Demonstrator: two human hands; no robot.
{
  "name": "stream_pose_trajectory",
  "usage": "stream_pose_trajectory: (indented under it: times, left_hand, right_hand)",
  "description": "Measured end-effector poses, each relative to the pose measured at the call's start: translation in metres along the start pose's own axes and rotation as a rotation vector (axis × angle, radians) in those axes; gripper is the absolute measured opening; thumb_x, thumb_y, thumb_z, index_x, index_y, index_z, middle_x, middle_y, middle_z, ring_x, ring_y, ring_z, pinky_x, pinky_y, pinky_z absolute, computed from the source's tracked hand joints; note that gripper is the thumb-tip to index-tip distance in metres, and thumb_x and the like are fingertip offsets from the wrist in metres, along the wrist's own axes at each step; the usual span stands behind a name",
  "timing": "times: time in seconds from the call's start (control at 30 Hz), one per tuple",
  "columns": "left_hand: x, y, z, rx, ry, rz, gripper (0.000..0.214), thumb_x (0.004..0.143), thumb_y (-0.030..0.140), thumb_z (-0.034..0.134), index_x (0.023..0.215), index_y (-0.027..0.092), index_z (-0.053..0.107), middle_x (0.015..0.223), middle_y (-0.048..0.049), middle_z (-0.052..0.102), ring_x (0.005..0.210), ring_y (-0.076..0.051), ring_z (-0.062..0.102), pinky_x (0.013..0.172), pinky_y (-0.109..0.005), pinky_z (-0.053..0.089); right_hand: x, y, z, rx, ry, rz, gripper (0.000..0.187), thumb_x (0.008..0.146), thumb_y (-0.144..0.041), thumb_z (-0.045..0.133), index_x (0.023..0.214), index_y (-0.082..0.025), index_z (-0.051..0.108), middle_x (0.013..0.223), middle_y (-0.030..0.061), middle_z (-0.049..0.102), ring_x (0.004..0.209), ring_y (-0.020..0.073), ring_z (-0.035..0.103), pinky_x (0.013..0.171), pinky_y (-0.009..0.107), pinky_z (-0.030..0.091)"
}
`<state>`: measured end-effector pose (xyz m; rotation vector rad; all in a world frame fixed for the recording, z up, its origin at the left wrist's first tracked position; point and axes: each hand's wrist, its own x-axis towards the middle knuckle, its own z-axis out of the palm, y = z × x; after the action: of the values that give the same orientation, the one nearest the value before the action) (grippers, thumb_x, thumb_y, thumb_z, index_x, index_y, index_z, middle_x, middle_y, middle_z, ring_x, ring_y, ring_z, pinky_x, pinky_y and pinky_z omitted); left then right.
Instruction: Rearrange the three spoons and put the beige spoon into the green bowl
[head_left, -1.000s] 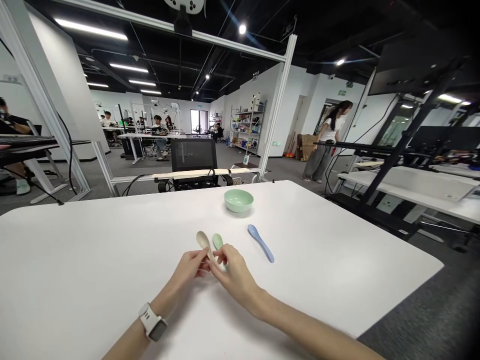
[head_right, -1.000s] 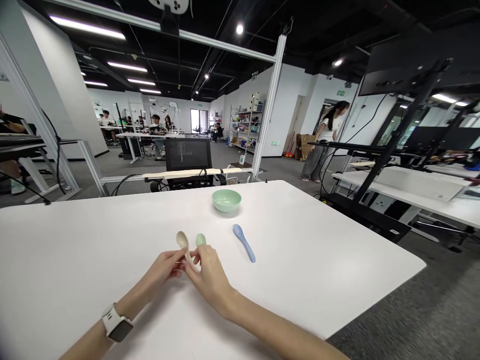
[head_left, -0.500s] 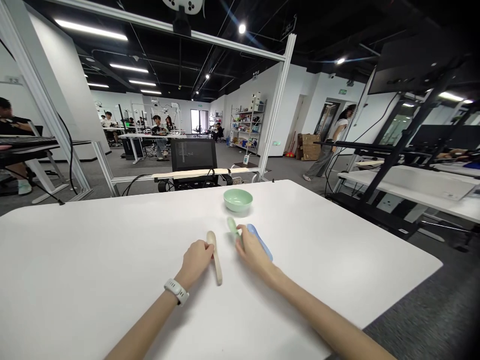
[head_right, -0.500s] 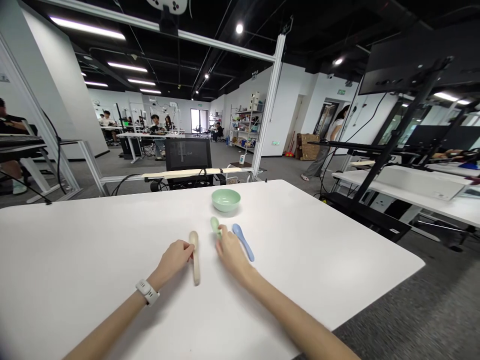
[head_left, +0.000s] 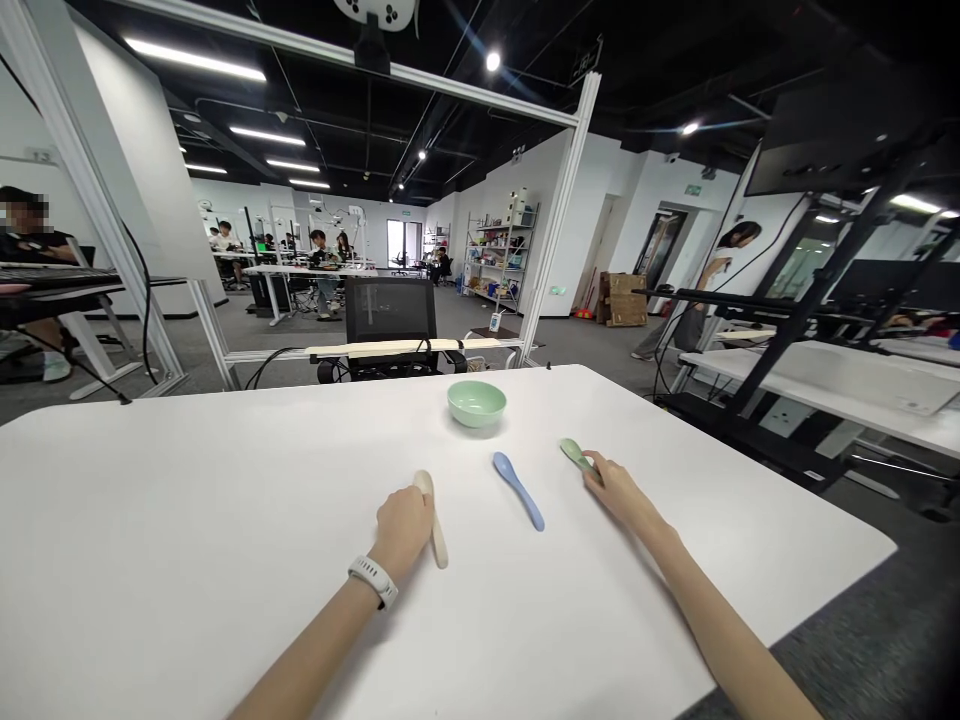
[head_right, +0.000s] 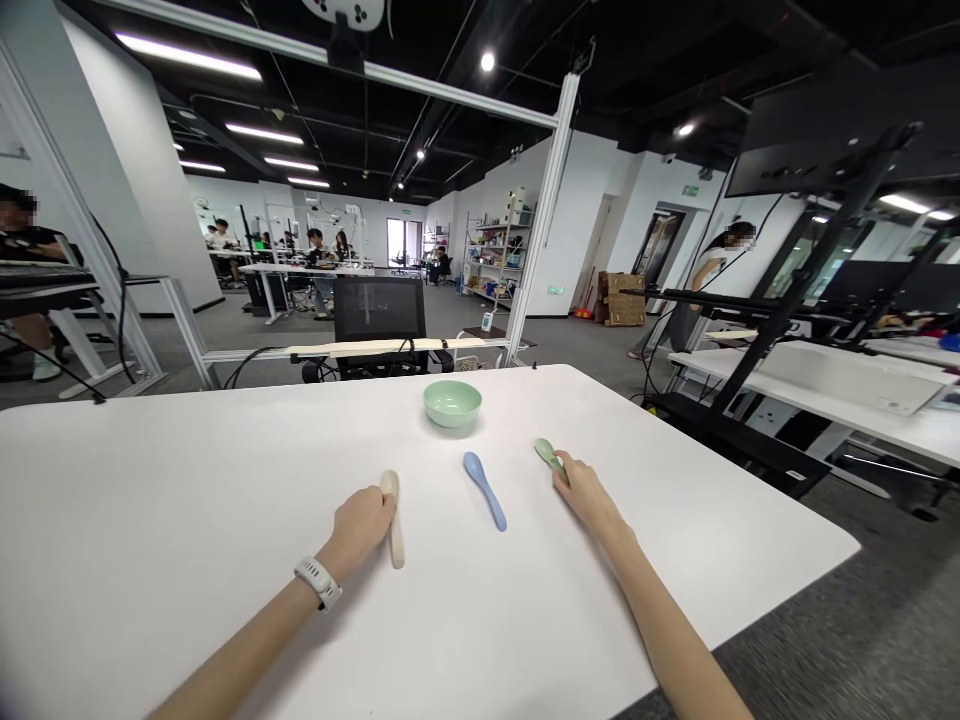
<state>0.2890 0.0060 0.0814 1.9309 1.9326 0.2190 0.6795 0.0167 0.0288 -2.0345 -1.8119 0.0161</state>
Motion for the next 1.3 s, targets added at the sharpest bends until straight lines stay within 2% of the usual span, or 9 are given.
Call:
stream_pose_trajectory:
  times: [0.17, 0.33, 0.43, 0.57, 0.8, 1.03, 1.13, 1.3]
  left_hand:
    - [0.001, -0.001, 0.0, 0.03, 0.015, -0.004, 0.048, 0.1, 0.029, 0.028, 0.102, 0.012, 0.073, 0.116, -0.0192, 0.08, 0.105, -0.026, 0.073, 0.081, -0.033, 0.044]
    - [0.003, -0.002, 0.002, 0.024, 0.032, 0.005, 0.046, 0.1, 0.03, 0.029, 0.095, 0.016, 0.072, 0.111, -0.017, 0.082, 0.102, -0.024, 0.073, 0.08, -0.032, 0.044]
    - [0.002, -0.002, 0.003, 0.016, 0.038, 0.008, 0.045, 0.1, 0.031, 0.029, 0.093, 0.017, 0.072, 0.11, -0.0167, 0.082, 0.101, -0.024, 0.073, 0.081, -0.032, 0.044]
    - [0.002, -0.002, 0.003, 0.017, 0.039, 0.003, 0.046, 0.1, 0.03, 0.029, 0.094, 0.015, 0.072, 0.112, -0.0175, 0.081, 0.103, -0.025, 0.073, 0.082, -0.032, 0.044]
    - [0.003, 0.0, 0.004, 0.02, 0.042, -0.015, 0.048, 0.1, 0.031, 0.03, 0.099, 0.014, 0.074, 0.114, -0.0171, 0.081, 0.106, -0.025, 0.073, 0.081, -0.032, 0.044]
    - [0.003, -0.001, 0.006, 0.017, 0.042, -0.017, 0.052, 0.1, 0.03, 0.027, 0.104, 0.012, 0.075, 0.115, -0.0178, 0.081, 0.107, -0.025, 0.073, 0.082, -0.033, 0.045]
    - [0.003, -0.001, 0.005, 0.016, 0.038, -0.009, 0.052, 0.1, 0.03, 0.027, 0.104, 0.011, 0.075, 0.115, -0.0181, 0.081, 0.107, -0.026, 0.073, 0.082, -0.033, 0.046]
    - [0.002, 0.0, 0.003, 0.017, 0.037, -0.001, 0.052, 0.101, 0.029, 0.027, 0.104, 0.01, 0.075, 0.115, -0.0194, 0.081, 0.107, -0.025, 0.073, 0.083, -0.032, 0.046]
  right_hand:
    - [-0.001, 0.003, 0.003, 0.009, 0.048, -0.003, 0.039, 0.092, -0.024, 0.047, 0.124, -0.018, 0.067, 0.1, 0.012, 0.073, 0.092, 0.0258, 0.068, 0.085, 0.034, 0.049]
    - [-0.002, 0.009, 0.011, 0.024, 0.122, 0.036, 0.04, 0.098, -0.032, 0.046, 0.128, -0.015, 0.067, 0.11, 0.0155, 0.068, 0.088, 0.0248, 0.068, 0.086, 0.036, 0.051]
    - [0.0, 0.016, 0.016, 0.003, 0.15, 0.066, 0.039, 0.099, -0.031, 0.043, 0.12, -0.015, 0.071, 0.109, 0.0152, 0.067, 0.089, 0.0249, 0.068, 0.082, 0.035, 0.051]
    - [0.002, 0.026, 0.018, 0.0, 0.18, 0.073, 0.039, 0.098, -0.035, 0.043, 0.112, -0.016, 0.074, 0.105, 0.0154, 0.07, 0.1, 0.0289, 0.067, 0.081, 0.036, 0.051]
    - [0.003, 0.027, 0.019, 0.057, 0.237, 0.076, 0.05, 0.098, -0.051, 0.04, 0.104, -0.016, 0.076, 0.103, 0.0172, 0.073, 0.097, 0.0295, 0.067, 0.081, 0.038, 0.052]
    - [0.003, 0.025, 0.02, 0.068, 0.253, 0.079, 0.056, 0.098, -0.058, 0.039, 0.102, -0.015, 0.076, 0.099, 0.0178, 0.072, 0.094, 0.0298, 0.067, 0.083, 0.039, 0.052]
    - [0.003, 0.026, 0.021, 0.065, 0.253, 0.079, 0.051, 0.097, -0.054, 0.042, 0.105, -0.015, 0.075, 0.099, 0.0174, 0.071, 0.094, 0.0306, 0.067, 0.085, 0.04, 0.052]
    - [0.002, 0.024, 0.02, 0.027, 0.224, 0.097, 0.041, 0.094, -0.036, 0.045, 0.114, -0.013, 0.073, 0.101, 0.0165, 0.071, 0.096, 0.0297, 0.066, 0.09, 0.04, 0.051]
